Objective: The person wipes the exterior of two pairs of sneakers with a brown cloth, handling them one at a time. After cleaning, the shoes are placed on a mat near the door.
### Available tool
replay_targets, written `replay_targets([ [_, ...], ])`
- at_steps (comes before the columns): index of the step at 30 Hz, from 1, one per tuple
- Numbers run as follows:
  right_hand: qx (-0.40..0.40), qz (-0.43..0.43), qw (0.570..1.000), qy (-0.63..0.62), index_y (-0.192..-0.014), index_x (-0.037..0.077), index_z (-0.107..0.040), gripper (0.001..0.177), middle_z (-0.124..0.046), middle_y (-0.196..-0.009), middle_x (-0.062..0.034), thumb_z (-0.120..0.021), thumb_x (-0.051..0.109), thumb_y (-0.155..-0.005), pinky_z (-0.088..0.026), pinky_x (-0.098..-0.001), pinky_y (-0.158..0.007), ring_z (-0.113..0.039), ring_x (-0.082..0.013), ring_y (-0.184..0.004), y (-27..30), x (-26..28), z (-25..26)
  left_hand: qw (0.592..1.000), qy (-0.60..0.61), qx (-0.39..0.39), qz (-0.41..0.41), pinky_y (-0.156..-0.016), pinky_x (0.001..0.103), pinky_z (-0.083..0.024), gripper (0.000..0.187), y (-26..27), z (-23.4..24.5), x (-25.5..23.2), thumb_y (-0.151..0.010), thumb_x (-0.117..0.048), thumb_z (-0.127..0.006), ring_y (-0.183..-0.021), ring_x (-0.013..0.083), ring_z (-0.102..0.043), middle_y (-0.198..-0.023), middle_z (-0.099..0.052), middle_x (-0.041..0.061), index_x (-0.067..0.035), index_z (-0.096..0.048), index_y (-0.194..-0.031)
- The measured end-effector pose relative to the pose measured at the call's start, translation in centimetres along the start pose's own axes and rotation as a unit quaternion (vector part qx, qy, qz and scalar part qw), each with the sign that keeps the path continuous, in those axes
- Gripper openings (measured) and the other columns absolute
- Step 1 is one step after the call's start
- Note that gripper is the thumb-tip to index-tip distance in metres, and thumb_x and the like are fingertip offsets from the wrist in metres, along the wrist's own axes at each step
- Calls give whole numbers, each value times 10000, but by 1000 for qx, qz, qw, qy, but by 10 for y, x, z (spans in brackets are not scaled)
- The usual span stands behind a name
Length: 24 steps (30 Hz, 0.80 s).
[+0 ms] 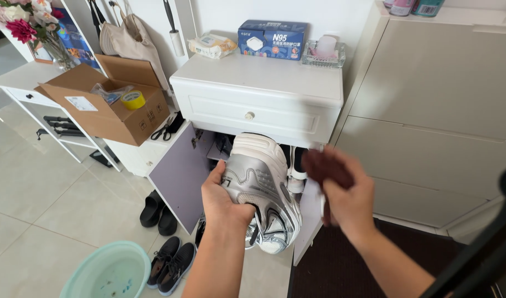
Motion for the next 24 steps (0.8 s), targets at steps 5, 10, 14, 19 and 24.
replay_targets([
  [5,37,256,931,256,-1366,58,-651,648,-535,-1455,-159,-587,-186,-769,-445,-381,-1158,-542,-312,-1358,-8,71,-47,999,-22,41,14,-1021,569,-524,357,12,-14,16,-931,-256,-569,-1099,342,-686,-1215,-702,178,-14,-629,-1186],
  [10,-11,220,930,294,-1306,52,-665,609,-526,-1404,-180,-589,-177,-746,-459,-381,-1092,-552,-316,-1304,44,62,-46,998,-50,23,26,-994,565,-526,379,15,-8,10,-917,-258,-586,-1057,335,-697,-1178,-708,168,-6,-630,-1196],
  [14,-13,52,984,167,-1179,76,-755,557,-651,-1345,-107,-501,-194,-764,-595,-351,-965,-693,-288,-1184,26,52,-20,993,-111,23,18,-924,566,-562,405,16,2,-1,-880,-234,-604,-1004,358,-728,-1148,-709,203,24,-614,-1192],
  [19,158,336,861,348,-1090,103,-795,571,-656,-1277,-95,-566,-186,-654,-514,-353,-1025,-608,-293,-1211,0,117,-53,957,-280,28,-69,-808,484,-646,549,11,7,-10,-765,-147,-781,-965,348,-756,-1112,-682,217,31,-501,-1203],
  [24,137,251,898,334,-1036,126,-807,517,-684,-1228,-52,-570,-210,-722,-570,-320,-1018,-643,-240,-1184,-41,125,-56,934,-319,132,-90,-689,477,-621,534,13,-5,-20,-702,-177,-794,-849,342,-735,-997,-713,222,131,-645,-1112],
])
Point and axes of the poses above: each hand's wrist, its own y-axis away from the middle knuckle, its own z-axis out of the back of the hand, x = y × z, the point moved 8 cm from there along -y, towards the middle knuckle
